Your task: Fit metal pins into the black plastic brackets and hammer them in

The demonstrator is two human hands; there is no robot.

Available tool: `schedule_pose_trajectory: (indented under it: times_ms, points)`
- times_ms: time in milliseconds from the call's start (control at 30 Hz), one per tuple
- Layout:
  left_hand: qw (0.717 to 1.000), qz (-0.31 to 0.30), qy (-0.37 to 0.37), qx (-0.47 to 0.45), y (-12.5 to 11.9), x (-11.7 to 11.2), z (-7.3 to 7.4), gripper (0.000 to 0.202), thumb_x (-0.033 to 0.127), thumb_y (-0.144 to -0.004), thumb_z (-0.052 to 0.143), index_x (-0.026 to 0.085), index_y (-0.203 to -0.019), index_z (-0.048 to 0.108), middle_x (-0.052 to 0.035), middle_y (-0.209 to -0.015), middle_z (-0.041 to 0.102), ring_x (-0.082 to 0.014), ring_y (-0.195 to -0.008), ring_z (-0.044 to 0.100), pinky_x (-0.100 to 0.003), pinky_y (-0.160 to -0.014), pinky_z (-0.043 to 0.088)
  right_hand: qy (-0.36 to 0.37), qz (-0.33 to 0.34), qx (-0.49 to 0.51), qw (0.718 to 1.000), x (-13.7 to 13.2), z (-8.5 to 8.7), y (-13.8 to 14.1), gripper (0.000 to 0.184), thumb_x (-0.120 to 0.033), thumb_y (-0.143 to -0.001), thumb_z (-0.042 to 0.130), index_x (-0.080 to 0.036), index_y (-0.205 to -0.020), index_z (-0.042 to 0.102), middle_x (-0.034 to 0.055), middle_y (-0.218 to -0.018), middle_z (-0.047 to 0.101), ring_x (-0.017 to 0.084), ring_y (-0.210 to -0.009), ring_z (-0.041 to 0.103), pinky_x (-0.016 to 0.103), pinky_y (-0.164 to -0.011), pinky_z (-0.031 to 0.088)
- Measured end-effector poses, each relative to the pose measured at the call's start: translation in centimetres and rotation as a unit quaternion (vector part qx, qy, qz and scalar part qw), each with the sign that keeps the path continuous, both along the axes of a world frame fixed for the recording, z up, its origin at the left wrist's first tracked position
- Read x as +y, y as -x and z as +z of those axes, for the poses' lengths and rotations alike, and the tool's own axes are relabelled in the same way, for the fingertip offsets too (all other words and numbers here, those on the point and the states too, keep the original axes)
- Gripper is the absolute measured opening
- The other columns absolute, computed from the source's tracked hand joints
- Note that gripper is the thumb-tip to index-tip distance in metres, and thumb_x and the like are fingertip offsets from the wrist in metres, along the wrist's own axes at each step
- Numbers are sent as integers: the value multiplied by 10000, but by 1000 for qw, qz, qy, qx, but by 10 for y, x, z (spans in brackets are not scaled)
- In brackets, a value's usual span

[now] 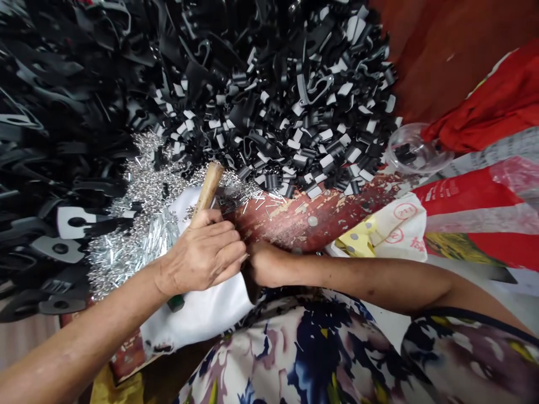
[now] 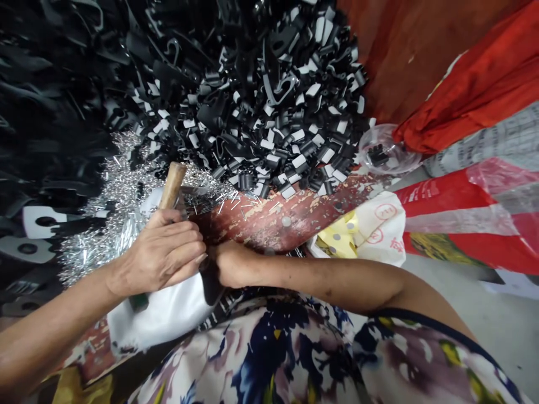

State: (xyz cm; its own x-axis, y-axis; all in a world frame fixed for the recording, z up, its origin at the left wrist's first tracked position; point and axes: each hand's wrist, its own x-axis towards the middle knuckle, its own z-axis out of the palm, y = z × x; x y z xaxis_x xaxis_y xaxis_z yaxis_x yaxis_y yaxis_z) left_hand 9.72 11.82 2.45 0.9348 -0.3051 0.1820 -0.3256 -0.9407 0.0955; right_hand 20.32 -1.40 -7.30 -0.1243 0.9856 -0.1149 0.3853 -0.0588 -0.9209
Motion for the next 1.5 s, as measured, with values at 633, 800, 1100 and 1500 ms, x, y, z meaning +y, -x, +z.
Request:
schedule_pose_trajectory:
  times_ms: [633, 800, 1100, 1500]
  points:
    - [997, 53, -59, -21, -7, -11, -29, 147, 157, -955, 574, 201, -821, 615, -31, -749, 687, -228, -751, 653, -431, -819, 430, 226, -38, 385, 894, 78, -8, -43, 296, 56, -653, 453, -152, -804, 599, -67, -594, 561, 92, -556, 502, 202, -544, 378]
    - [995, 76, -52, -26, -6, -23, -32, 172, 152, -971, 557, 195, -815, 615, -22, -745, 691, -204, -737, 634, -423, -834, 441, 298, -136, 496, 804, 47, 13, -44, 340, 36, -669, 461, -182, -900, 585, -46, -638, 568, 106, -550, 520, 203, -503, 372]
    - [978, 158, 130, -48, 21, -34, -45, 286, 243, -1006, 518, 203, -1284, 572, -160, -1289, 598, -293, -1216, 588, -469, -982, 542, 166, -241, 462, 837, -5, 9, -28, 276, -419, -872, 552, -246, -1084, 511, 9, -967, 651, 166, -854, 645, 265, -705, 522]
    - [903, 428, 43, 12, 144, -98, -70, 596, 548, -880, 707, 238, -1369, 563, -207, -1442, 503, -437, -1389, 425, -712, -1166, 289, 8, -177, 134, 975, 35, -25, -33, 396, -206, -786, 620, -246, -1150, 470, -2, -907, 643, 163, -788, 625, 296, -695, 513]
